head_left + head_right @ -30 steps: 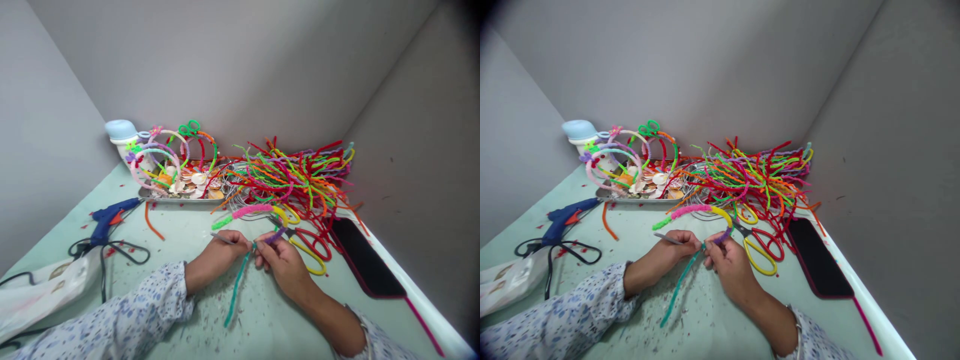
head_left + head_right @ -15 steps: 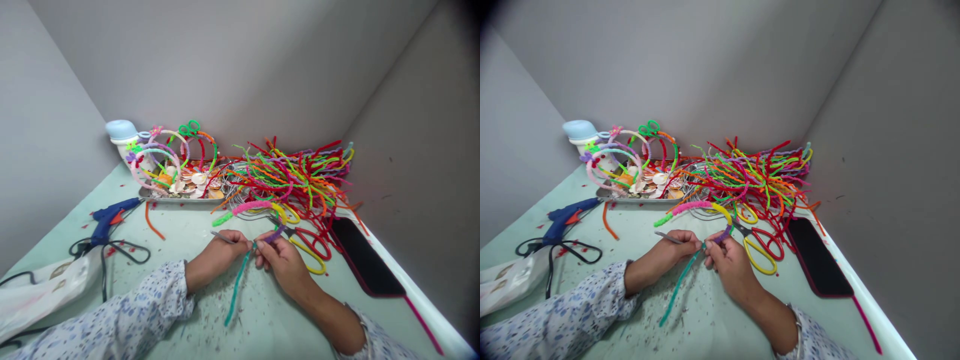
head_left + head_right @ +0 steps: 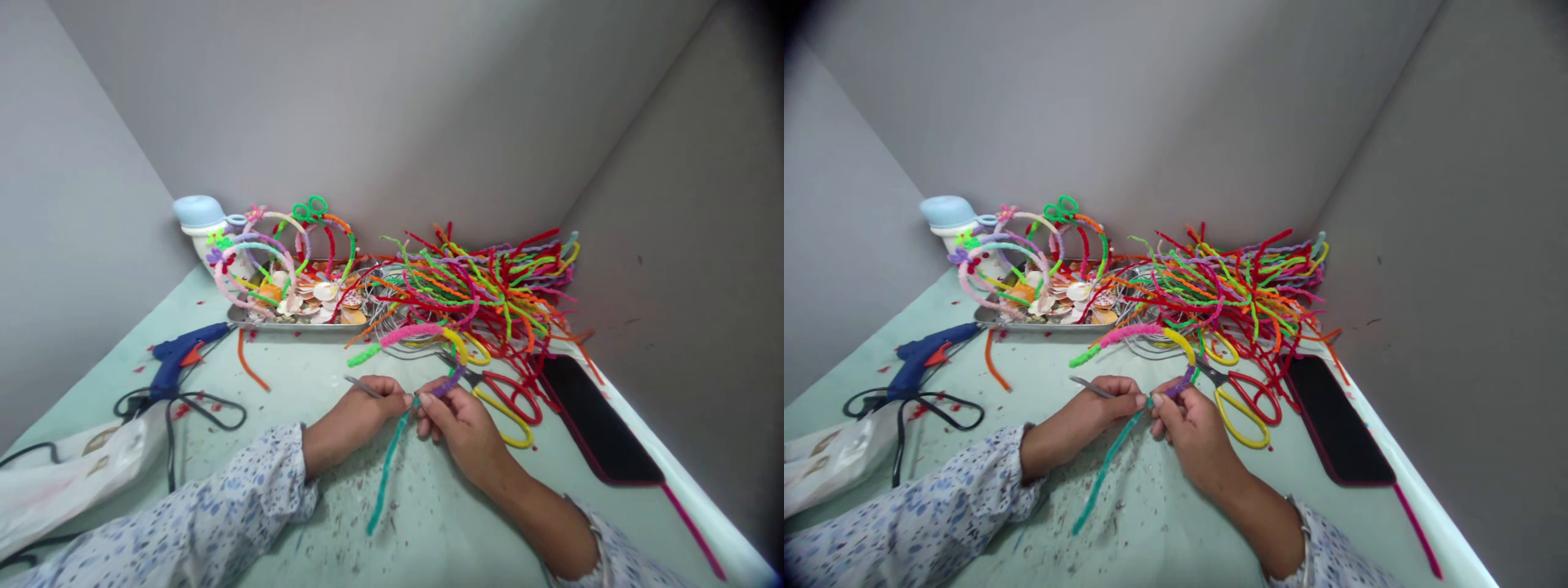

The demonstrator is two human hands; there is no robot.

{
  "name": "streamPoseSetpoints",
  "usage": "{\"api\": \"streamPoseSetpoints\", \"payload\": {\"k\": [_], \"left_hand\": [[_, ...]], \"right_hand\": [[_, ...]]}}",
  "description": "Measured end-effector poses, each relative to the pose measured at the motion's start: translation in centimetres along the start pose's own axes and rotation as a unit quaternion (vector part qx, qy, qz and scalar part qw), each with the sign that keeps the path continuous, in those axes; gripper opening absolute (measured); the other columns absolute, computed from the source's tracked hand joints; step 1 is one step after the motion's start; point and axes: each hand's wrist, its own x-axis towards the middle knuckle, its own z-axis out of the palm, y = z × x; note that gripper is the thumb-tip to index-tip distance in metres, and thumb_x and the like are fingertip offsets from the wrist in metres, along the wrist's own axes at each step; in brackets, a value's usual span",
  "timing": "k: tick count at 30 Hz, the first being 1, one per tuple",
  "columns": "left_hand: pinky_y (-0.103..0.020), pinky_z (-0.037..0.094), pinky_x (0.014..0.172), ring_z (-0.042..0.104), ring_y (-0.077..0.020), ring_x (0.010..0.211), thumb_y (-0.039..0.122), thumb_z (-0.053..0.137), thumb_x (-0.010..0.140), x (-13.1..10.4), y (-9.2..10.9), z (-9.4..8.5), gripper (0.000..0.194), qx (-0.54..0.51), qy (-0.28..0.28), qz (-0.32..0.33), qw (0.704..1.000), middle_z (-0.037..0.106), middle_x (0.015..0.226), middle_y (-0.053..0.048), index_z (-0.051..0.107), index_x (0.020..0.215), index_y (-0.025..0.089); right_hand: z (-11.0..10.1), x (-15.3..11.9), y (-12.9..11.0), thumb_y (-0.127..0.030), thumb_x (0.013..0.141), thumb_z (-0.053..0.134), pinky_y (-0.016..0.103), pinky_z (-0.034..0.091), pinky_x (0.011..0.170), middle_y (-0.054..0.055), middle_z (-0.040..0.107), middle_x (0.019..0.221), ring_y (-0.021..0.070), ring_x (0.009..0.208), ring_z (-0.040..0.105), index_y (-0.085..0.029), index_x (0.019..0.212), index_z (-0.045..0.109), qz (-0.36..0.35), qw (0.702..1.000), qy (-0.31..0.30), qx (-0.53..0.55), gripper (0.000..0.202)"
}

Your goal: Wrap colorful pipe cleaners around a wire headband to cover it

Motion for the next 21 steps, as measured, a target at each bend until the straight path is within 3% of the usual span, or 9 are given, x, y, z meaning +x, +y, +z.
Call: {"api": "streamPoseSetpoints", "payload": {"k": [10,15,21], "left_hand": [[-0.023,0.024,0.05,0.033,-0.0085,0.054,0.034,0.062,0.074,-0.02,-0.26,0.18,0.022,0.008,0.021,0.052,0.998,0.044,0.057,0.003,0.054,0.068,0.014],[-0.023,0.021,0.048,0.029,-0.0078,0.05,0.037,0.063,0.073,0.0,-0.5,0.14,0.027,0.005,0.031,0.027,0.999,0.038,0.052,0.006,0.05,0.063,0.016],[-0.023,0.022,0.048,0.031,-0.008,0.05,0.036,0.063,0.069,0.01,-0.48,-0.03,0.024,-0.01,0.029,0.008,1.0,0.042,0.054,0.004,0.055,0.065,0.014]], "right_hand": [[-0.18,0.19,0.13,-0.043,0.088,0.053,0.024,0.04,0.051,-0.001,0.059,0.058,0.0115,0.052,0.05,-0.017,0.083,0.057,-0.006,1.0,-0.012,0.003,0.027],[-0.17,0.2,0.21,-0.044,0.087,0.054,0.024,0.04,0.051,-0.001,0.059,0.058,0.0116,0.052,0.05,-0.017,0.085,0.057,-0.003,1.0,-0.008,0.004,0.027],[-0.16,0.19,-0.12,-0.044,0.088,0.053,0.024,0.04,0.051,0.0,0.06,0.059,0.0112,0.051,0.051,-0.016,0.085,0.058,0.0,1.0,-0.014,-0.01,0.029]]}}
